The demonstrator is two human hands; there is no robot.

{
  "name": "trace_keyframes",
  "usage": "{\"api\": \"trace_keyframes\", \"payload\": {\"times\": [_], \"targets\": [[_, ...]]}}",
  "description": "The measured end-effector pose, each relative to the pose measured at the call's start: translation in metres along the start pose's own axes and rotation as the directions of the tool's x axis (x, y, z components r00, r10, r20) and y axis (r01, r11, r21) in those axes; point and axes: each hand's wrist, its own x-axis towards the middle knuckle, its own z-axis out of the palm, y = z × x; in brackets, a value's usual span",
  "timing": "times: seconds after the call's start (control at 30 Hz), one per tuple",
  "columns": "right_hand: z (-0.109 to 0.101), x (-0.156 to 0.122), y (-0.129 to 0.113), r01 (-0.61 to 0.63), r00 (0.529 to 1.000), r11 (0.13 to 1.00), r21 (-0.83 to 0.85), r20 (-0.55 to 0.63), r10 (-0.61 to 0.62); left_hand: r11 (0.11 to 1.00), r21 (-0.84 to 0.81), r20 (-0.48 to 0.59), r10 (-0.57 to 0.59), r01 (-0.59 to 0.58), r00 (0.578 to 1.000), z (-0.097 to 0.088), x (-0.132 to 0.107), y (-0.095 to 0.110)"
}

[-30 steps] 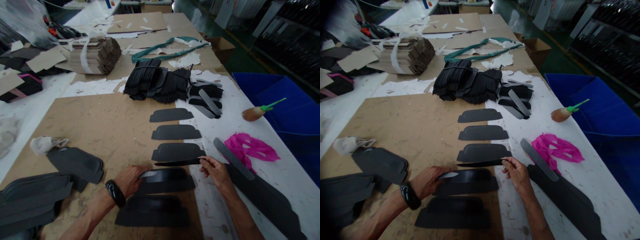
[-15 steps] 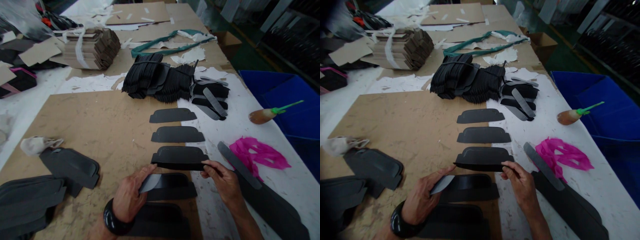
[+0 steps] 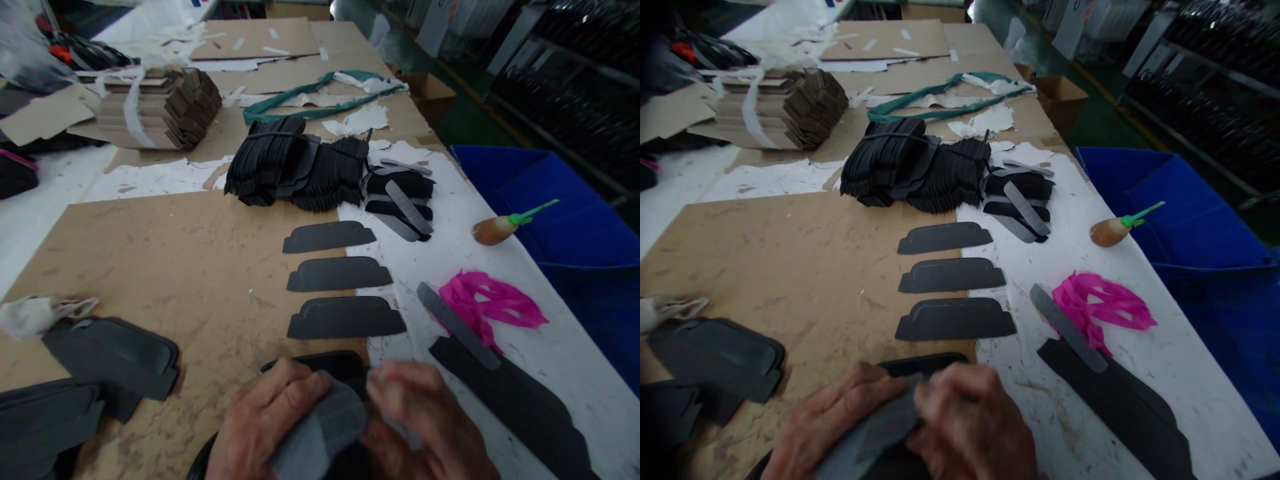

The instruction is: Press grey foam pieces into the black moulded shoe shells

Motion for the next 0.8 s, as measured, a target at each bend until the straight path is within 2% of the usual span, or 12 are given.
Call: {"api": "trace_keyframes", "payload": {"times": [0.07, 0.13, 0.2, 0.23, 0.3, 0.37, 0.43, 0.5, 0.53, 0.6, 0.67, 0.8], "targets": [[0.009, -0.002, 0.009, -0.230, 0.973, 0.971, 0.066, 0.044, 0.228, 0.976, -0.128, -0.129, -0.192, 0.175, 0.973, -0.002, 0.003, 0.003], [0.020, -0.007, 0.020, -0.484, 0.864, 0.856, 0.183, 0.255, 0.434, 0.896, -0.276, -0.208, -0.410, 0.349, 0.888, 0.001, 0.004, 0.003], [0.030, -0.014, 0.031, -0.687, 0.717, 0.654, 0.317, 0.439, 0.541, 0.781, -0.412, -0.201, -0.580, 0.469, 0.789, 0.007, 0.002, 0.002], [0.033, -0.018, 0.036, -0.751, 0.658, 0.547, 0.369, 0.483, 0.578, 0.732, -0.455, -0.174, -0.632, 0.507, 0.755, 0.011, 0.001, 0.000], [0.036, -0.022, 0.048, -0.804, 0.587, 0.400, 0.440, 0.477, 0.654, 0.685, -0.459, -0.092, -0.670, 0.565, 0.737, 0.015, -0.003, -0.005], [0.031, -0.021, 0.064, -0.800, 0.579, 0.392, 0.455, 0.415, 0.702, 0.722, -0.363, -0.052, -0.647, 0.589, 0.761, 0.013, -0.008, -0.015], [0.023, -0.017, 0.084, -0.777, 0.618, 0.487, 0.399, 0.337, 0.710, 0.811, -0.189, -0.111, -0.578, 0.554, 0.809, 0.005, -0.014, -0.028], [0.015, -0.011, 0.103, -0.756, 0.653, 0.585, 0.292, 0.282, 0.703, 0.904, 0.028, -0.197, -0.412, 0.426, 0.889, -0.003, -0.021, -0.043], [0.012, -0.008, 0.111, -0.749, 0.663, 0.616, 0.245, 0.267, 0.700, 0.934, 0.137, -0.199, -0.301, 0.331, 0.933, -0.004, -0.025, -0.049], [0.011, -0.003, 0.122, -0.740, 0.671, 0.648, 0.182, 0.267, 0.692, 0.943, 0.307, -0.092, -0.106, 0.129, 0.990, 0.001, -0.031, -0.059], [0.013, 0.001, 0.126, -0.733, 0.673, 0.668, 0.129, 0.277, 0.685, 0.910, 0.414, 0.034, -0.021, 0.005, 0.999, 0.018, -0.033, -0.064], [0.020, 0.003, 0.128, -0.728, 0.667, 0.684, 0.041, 0.272, 0.694, 0.804, 0.588, 0.172, -0.014, -0.091, 0.985, 0.059, -0.024, -0.068]]}}
